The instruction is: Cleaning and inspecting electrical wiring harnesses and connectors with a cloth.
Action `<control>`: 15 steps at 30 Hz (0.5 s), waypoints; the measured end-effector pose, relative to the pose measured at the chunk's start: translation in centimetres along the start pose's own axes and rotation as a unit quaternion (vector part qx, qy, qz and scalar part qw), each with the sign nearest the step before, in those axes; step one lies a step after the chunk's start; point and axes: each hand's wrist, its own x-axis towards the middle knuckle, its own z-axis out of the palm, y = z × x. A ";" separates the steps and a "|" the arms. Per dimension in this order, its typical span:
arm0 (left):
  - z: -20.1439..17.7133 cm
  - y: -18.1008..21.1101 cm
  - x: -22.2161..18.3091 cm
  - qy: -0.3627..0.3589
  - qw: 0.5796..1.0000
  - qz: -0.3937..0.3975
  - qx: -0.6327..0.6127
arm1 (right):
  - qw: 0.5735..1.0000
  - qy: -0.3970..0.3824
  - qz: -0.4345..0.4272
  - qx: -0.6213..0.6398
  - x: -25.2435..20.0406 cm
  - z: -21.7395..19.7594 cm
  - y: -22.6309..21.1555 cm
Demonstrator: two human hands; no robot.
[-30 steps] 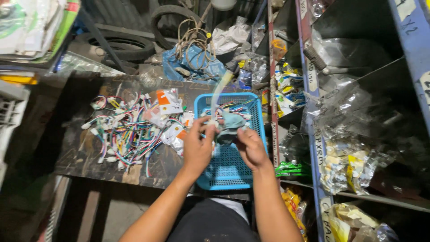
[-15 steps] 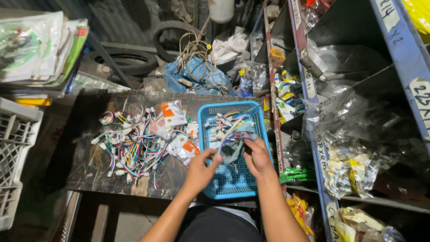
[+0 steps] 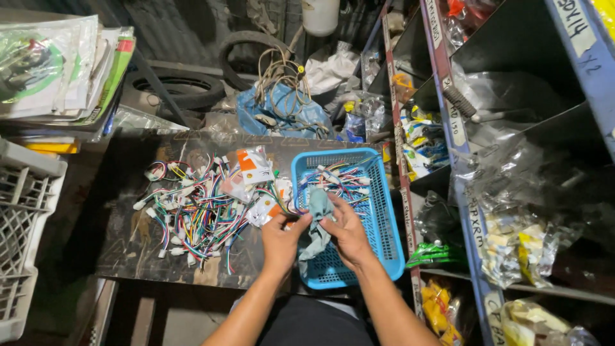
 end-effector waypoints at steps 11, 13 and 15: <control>-3.9 0.0 2.3 -0.038 0.995 0.060 0.067 | 0.980 0.084 -0.140 -0.112 -0.6 3.0 3.4; -4.2 -0.5 4.1 -0.052 0.993 0.078 0.076 | 0.942 0.067 -0.212 -0.250 -0.1 4.6 1.9; -5.0 -0.7 4.7 -0.080 0.985 0.094 0.118 | 0.814 0.065 -0.315 -0.483 -0.3 6.1 1.9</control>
